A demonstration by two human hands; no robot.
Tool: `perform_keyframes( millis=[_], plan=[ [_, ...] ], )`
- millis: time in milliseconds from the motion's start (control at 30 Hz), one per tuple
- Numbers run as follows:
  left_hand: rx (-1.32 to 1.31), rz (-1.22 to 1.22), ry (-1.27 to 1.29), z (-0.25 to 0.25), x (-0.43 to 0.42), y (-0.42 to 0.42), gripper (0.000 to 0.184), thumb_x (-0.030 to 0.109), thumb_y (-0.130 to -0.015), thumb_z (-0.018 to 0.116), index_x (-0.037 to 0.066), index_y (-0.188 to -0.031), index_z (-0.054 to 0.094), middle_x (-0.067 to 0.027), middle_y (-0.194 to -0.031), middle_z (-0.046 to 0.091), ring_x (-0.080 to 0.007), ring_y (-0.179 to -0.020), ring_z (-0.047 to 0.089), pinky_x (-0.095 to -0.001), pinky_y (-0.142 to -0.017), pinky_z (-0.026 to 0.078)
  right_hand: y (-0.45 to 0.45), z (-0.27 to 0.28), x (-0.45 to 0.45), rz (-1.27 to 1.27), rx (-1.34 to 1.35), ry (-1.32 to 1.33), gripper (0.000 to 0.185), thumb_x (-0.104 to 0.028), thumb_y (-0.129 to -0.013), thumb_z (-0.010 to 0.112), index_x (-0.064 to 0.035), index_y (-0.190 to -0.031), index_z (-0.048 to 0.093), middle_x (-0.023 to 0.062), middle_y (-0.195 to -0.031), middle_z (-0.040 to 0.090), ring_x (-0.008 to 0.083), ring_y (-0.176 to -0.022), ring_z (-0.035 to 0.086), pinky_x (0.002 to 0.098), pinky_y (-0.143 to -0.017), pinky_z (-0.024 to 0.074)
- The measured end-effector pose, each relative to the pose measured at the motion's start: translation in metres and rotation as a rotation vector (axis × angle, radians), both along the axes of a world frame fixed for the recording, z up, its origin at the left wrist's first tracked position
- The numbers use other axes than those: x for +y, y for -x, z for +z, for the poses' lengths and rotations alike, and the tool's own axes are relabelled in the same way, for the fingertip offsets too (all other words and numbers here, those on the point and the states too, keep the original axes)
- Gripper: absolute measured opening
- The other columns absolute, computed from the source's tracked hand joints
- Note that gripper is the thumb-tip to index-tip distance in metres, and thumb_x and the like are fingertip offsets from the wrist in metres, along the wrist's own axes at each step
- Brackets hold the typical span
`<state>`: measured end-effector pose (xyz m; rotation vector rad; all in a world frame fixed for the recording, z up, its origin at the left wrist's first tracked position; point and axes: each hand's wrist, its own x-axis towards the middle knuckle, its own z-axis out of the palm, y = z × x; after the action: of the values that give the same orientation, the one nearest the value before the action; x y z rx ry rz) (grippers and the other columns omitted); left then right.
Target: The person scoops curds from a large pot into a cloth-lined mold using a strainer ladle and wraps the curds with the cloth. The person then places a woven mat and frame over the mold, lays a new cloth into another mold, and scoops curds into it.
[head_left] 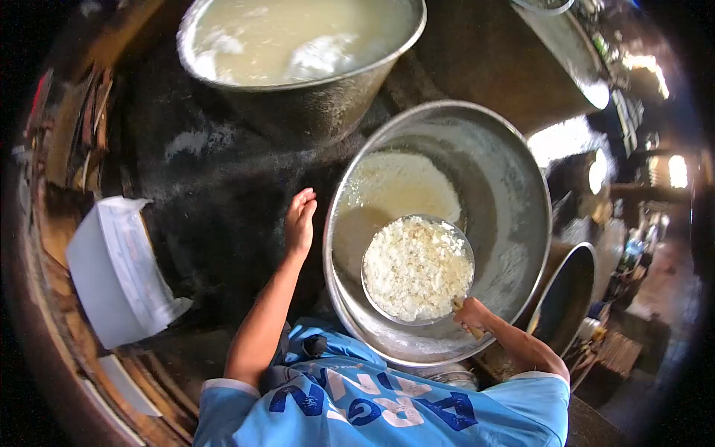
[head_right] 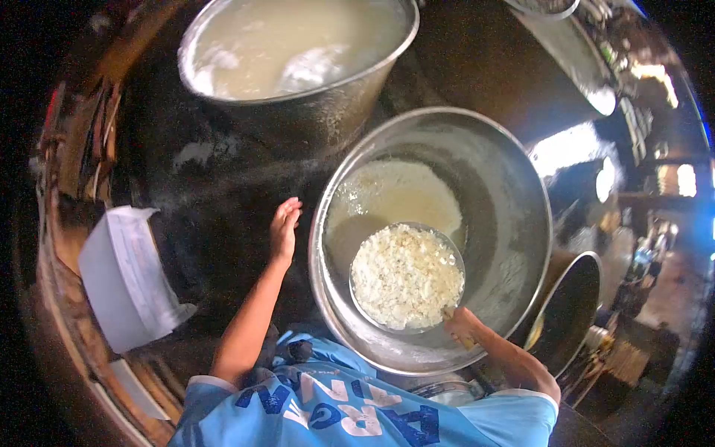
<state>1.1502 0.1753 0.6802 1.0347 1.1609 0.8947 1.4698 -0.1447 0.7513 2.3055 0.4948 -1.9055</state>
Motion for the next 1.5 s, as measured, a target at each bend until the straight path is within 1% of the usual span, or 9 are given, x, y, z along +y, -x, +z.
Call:
perform_keyframes(
  millis=[367, 533, 667, 1000, 1100, 1200, 1333, 1433, 1500],
  plan=[
    [-0.402, 0.94, 0.367, 0.049, -0.127, 0.287, 0.069, 0.029, -0.078, 0.059, 0.011, -0.135, 0.024, -0.0032, -0.124, 0.048, -0.0171, -0.114, 0.042, -0.0398, -0.095, 0.031, 0.103, 0.185, 0.083, 0.127, 0.034, -0.154, 0.012, -0.001, -0.072, 0.059, -0.0021, -0.067, 0.048, 0.0025, -0.055, 0.045, 0.0112, -0.044, 0.046, 0.0291, -0.038, 0.0397],
    [-0.973, 1.199, 0.246, 0.076, -0.172, 0.469, 0.03, 0.021, -0.079, 0.056, 0.014, -0.108, 0.049, 0.0013, -0.104, 0.057, -0.0139, -0.091, 0.054, -0.0387, -0.09, 0.037, 0.326, 0.274, 0.141, 0.143, 0.145, -0.229, 0.013, 0.002, -0.073, 0.06, -0.0034, -0.071, 0.048, 0.0025, -0.058, 0.046, 0.0115, -0.046, 0.047, 0.0294, -0.04, 0.0402],
    [-1.269, 1.311, 0.121, 0.031, -0.152, 0.454, 0.013, 0.011, -0.079, 0.056, 0.017, -0.071, 0.048, 0.0062, -0.074, 0.052, -0.0108, -0.064, 0.048, -0.0286, -0.06, 0.036, 0.342, 0.175, 0.217, 0.345, 0.435, -0.239, 0.013, -0.008, -0.074, 0.062, -0.0064, -0.073, 0.05, 0.0028, -0.06, 0.047, 0.0136, -0.052, 0.05, 0.0308, -0.046, 0.0414],
    [-1.476, 1.548, -0.003, 0.0, -0.153, 0.443, 0.022, 0.016, -0.077, 0.056, 0.012, -0.099, 0.053, -0.001, -0.113, 0.053, -0.0192, -0.113, 0.043, -0.0423, -0.094, 0.032, 0.697, 0.093, 0.297, 0.593, 0.564, -0.361, 0.014, -0.01, -0.074, 0.06, -0.005, -0.081, 0.05, 0.005, -0.064, 0.051, 0.0149, -0.05, 0.048, 0.03, -0.048, 0.0426],
    [-1.283, 1.425, 0.277, 0.079, -0.131, 0.493, 0.014, 0.021, -0.082, 0.052, 0.01, -0.09, 0.054, -0.0032, -0.084, 0.054, -0.0189, -0.088, 0.051, -0.0367, -0.089, 0.041, 0.813, 0.053, 0.297, 0.354, 0.569, -0.038, 0.015, -0.008, -0.076, 0.057, -0.0059, -0.067, 0.046, 0.005, -0.056, 0.046, 0.0172, -0.044, 0.047, 0.0318, -0.041, 0.0412],
    [-1.488, 1.411, -0.302, -0.036, -0.139, 0.467, 0.033, 0.012, -0.077, 0.05, 0.005, -0.109, 0.047, -0.0066, -0.121, 0.046, -0.0216, -0.116, 0.04, -0.04, -0.099, 0.03, 0.865, -0.09, 0.286, 0.886, 0.797, -0.663, 0.01, -0.005, -0.074, 0.058, -0.0034, -0.074, 0.048, 0.0066, -0.054, 0.045, 0.0195, -0.043, 0.047, 0.0338, -0.041, 0.0445],
    [-1.467, 1.592, 0.054, 0.036, -0.135, 0.493, 0.037, 0.012, -0.073, 0.047, 0.006, -0.109, 0.048, -0.0043, -0.121, 0.047, -0.0218, -0.117, 0.04, -0.04, -0.099, 0.029, 0.934, 0.018, 0.284, 0.29, 0.678, -0.203, 0.009, -0.002, -0.073, 0.058, -0.0005, -0.075, 0.05, 0.0097, -0.055, 0.048, 0.0218, -0.043, 0.049, 0.0365, -0.039, 0.0452],
    [-1.56, 1.341, -0.004, -0.058, -0.155, 0.481, 0.043, 0.013, -0.069, 0.051, 0.009, -0.111, 0.048, -0.0028, -0.124, 0.045, -0.0208, -0.12, 0.036, -0.0432, -0.102, 0.022, 0.954, 0.032, 0.289, 0.074, 0.557, -0.188, 0.009, 0.0, -0.072, 0.058, 0.0001, -0.075, 0.05, 0.0102, -0.055, 0.048, 0.0223, -0.044, 0.05, 0.0371, -0.039, 0.0451],
    [-2.2, 0.695, -0.461, -0.035, -0.152, 0.49, 0.045, 0.014, -0.067, 0.053, 0.01, -0.111, 0.048, -0.0023, -0.123, 0.046, -0.0194, -0.122, 0.036, -0.0448, -0.104, 0.018, 0.947, -0.105, 0.304, 0.573, 0.681, -0.812, 0.008, -0.007, -0.076, 0.055, -0.0002, -0.079, 0.05, 0.0106, -0.057, 0.05, 0.0224, -0.045, 0.052, 0.0381, -0.04, 0.0448]
  ],
)
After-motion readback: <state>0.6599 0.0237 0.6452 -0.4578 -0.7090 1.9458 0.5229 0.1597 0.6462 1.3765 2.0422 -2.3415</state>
